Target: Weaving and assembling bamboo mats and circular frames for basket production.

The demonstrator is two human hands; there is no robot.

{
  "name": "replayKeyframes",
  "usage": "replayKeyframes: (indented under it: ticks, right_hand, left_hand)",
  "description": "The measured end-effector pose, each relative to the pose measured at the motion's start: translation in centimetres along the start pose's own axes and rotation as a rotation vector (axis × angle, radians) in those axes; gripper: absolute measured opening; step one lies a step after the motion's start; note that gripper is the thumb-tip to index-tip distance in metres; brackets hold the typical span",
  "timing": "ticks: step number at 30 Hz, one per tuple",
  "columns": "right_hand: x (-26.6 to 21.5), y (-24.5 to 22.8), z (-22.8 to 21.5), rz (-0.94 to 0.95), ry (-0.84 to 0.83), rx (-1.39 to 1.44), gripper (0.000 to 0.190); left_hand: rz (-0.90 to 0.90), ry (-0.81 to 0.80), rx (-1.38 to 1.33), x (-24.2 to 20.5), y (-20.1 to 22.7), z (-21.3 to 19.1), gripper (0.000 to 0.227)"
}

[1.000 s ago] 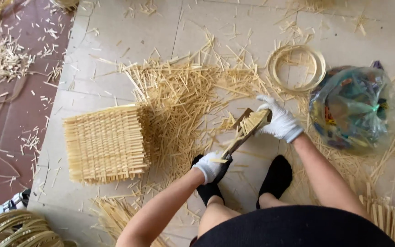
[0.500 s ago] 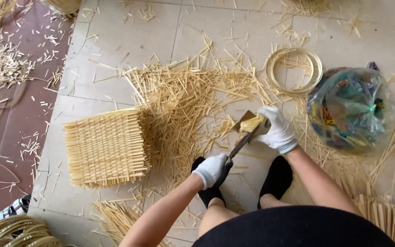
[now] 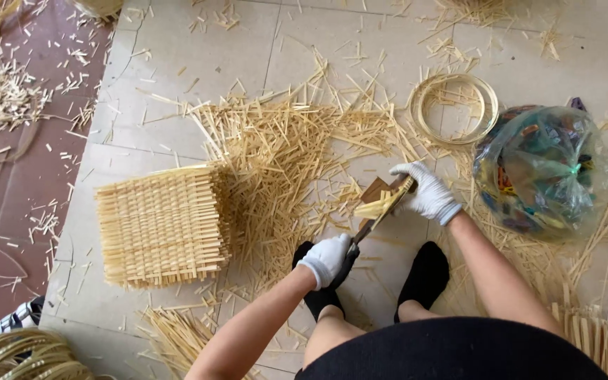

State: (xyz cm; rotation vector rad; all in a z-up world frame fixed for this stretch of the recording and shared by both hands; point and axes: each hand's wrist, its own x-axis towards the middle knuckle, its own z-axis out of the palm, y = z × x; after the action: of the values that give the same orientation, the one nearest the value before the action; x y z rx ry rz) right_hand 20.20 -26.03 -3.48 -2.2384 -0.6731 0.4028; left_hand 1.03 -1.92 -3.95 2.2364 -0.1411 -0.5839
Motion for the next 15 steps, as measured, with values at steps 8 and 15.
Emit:
replayKeyframes:
  ticks: [8, 15]
  right_hand:
    - [-0.4, 4.2, 0.1, -0.013, -0.021, 0.111, 0.075]
    - [-1.4, 2.4, 0.0, -0.058, 0.056, 0.022, 0.061]
  left_hand:
    - [-0.038, -0.117, 0.052, -1.9, -0.6, -0.2, 0.030]
    - [-0.025, -0.091, 0.010, -1.1, 0.9, -0.3, 0.031]
